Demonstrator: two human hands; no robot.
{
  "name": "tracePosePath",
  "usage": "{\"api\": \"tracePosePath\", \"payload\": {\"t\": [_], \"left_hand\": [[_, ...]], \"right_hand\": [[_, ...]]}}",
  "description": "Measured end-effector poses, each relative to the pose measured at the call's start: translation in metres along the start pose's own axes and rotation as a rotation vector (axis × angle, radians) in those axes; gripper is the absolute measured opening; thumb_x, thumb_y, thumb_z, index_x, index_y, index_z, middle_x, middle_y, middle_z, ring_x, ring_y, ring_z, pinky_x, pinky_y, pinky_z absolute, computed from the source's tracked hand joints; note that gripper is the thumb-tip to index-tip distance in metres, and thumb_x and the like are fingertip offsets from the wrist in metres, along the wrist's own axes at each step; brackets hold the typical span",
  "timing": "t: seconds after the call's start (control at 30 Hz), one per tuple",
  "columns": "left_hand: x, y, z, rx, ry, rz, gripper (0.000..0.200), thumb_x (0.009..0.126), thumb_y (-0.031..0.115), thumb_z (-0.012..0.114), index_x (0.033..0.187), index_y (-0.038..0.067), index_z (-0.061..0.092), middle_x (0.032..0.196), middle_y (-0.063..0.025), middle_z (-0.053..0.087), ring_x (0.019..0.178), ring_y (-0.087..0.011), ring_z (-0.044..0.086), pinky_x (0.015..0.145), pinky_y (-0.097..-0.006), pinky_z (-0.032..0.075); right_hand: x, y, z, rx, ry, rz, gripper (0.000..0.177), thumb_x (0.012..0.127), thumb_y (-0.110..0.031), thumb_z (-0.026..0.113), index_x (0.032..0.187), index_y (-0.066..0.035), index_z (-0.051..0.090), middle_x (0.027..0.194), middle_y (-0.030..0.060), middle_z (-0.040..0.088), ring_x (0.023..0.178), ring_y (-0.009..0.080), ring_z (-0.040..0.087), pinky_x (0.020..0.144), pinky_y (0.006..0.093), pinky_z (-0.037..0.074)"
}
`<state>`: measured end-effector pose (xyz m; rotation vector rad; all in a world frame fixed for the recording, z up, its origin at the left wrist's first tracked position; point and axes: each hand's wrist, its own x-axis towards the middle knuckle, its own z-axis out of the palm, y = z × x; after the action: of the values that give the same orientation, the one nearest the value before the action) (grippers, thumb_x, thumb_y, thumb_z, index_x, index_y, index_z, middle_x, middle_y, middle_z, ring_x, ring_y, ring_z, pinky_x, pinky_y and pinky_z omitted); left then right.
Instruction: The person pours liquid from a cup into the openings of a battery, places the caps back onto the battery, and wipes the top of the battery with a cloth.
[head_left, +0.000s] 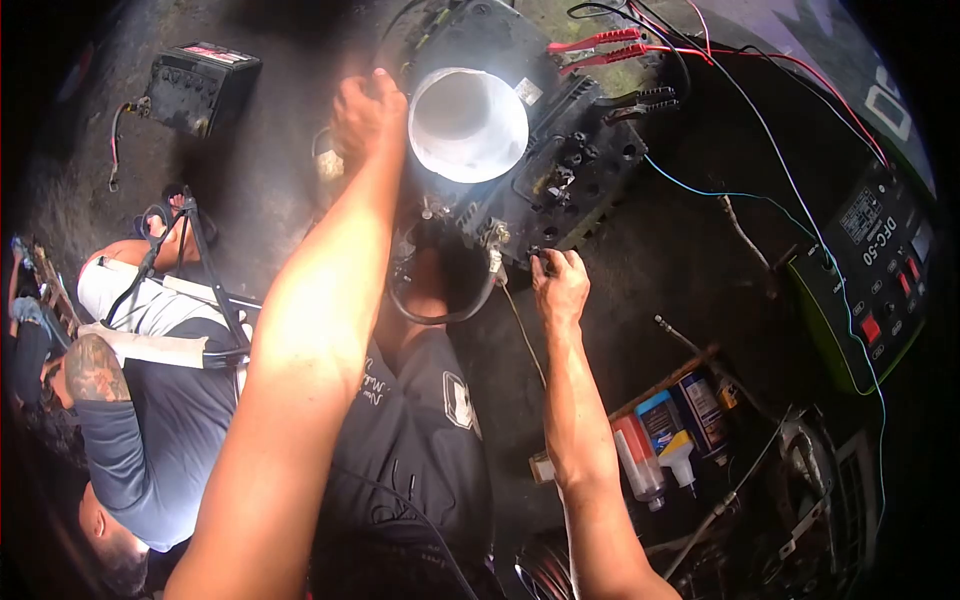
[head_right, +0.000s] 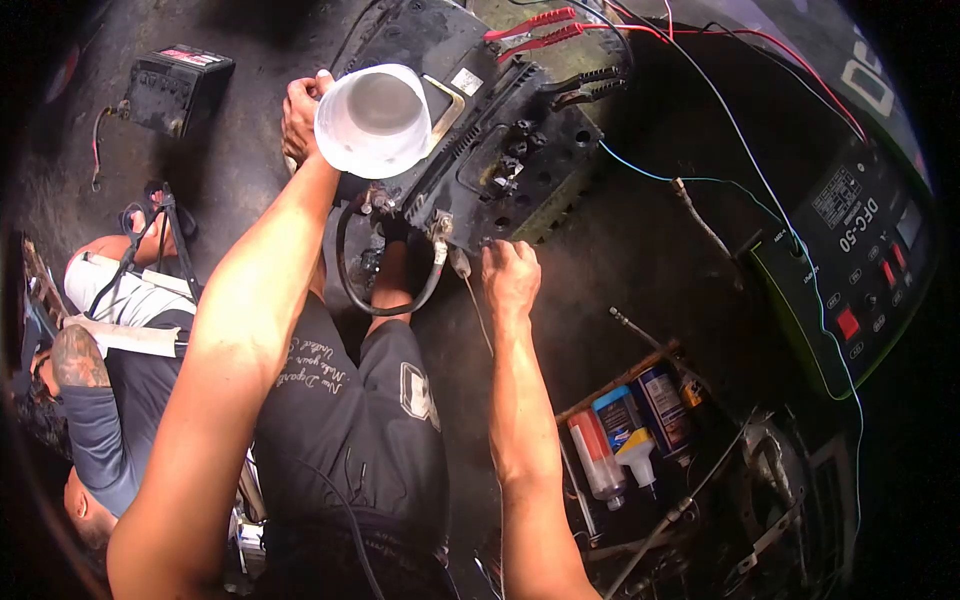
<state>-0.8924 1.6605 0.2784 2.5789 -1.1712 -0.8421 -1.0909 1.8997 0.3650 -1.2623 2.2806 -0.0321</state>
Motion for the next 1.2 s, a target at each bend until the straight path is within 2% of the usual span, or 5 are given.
{"api": "tracePosePath", "payload": {"t": [0.37, 0.57, 0.77, 0.87, 1.2], "left_hand": [[-0.001, 0.002, -0.002, 0.018, -0.013, -0.030, 0.047, 0.084, 0.048, 0.051, 0.112, 0.010, 0.059, 0.116, -0.0143, 0.060, 0.111, -0.0331, 0.054, 0.092, -0.0452, 0.041], [-0.001, 0.002, -0.003, 0.031, -0.010, -0.036, 0.048, 0.084, 0.047, 0.051, 0.113, 0.010, 0.058, 0.118, -0.0143, 0.059, 0.111, -0.0331, 0.054, 0.094, -0.0446, 0.041], [-0.001, 0.004, -0.005, 0.037, -0.038, -0.037, 0.049, 0.084, 0.047, 0.050, 0.115, 0.010, 0.057, 0.120, -0.0144, 0.058, 0.114, -0.0325, 0.052, 0.095, -0.0438, 0.040], [-0.003, 0.003, -0.006, 0.008, -0.058, -0.031, 0.048, 0.084, 0.046, 0.050, 0.115, 0.010, 0.057, 0.119, -0.0140, 0.058, 0.114, -0.0322, 0.051, 0.095, -0.0436, 0.040], [-0.002, 0.006, -0.007, 0.036, -0.043, -0.052, 0.046, 0.084, 0.045, 0.050, 0.113, 0.010, 0.058, 0.117, -0.0122, 0.060, 0.111, -0.0316, 0.054, 0.093, -0.0433, 0.041]], "right_hand": [[0.004, -0.023, 0.003, 0.077, -0.003, 0.357, 0.023, 0.071, -0.021, 0.077, 0.081, -0.002, 0.069, 0.076, 0.0130, 0.066, 0.069, 0.0269, 0.065, 0.067, 0.0374, 0.051], [0.012, -0.024, 0.014, 0.894, 0.015, 1.289, 0.031, 0.077, -0.029, 0.075, 0.078, 0.001, 0.071, 0.071, 0.0054, 0.065, 0.062, 0.0152, 0.057, 0.065, 0.0351, 0.049], [-0.002, 0.002, 0.011, 0.148, 0.032, 0.481, 0.035, 0.074, -0.029, 0.078, 0.083, 0.004, 0.070, 0.070, 0.0085, 0.066, 0.061, 0.0167, 0.059, 0.063, 0.0300, 0.048], [0.011, -0.027, -0.012, 0.152, -0.160, 0.730, 0.040, 0.074, -0.037, 0.075, 0.089, 0.001, 0.072, 0.086, 0.0178, 0.070, 0.083, 0.0265, 0.068, 0.078, 0.0348, 0.051], [0.016, -0.036, -0.001, 0.217, -0.116, 0.917, 0.047, 0.073, -0.039, 0.076, 0.092, 0.003, 0.071, 0.086, 0.0174, 0.070, 0.083, 0.0255, 0.067, 0.080, 0.0342, 0.049]]}}
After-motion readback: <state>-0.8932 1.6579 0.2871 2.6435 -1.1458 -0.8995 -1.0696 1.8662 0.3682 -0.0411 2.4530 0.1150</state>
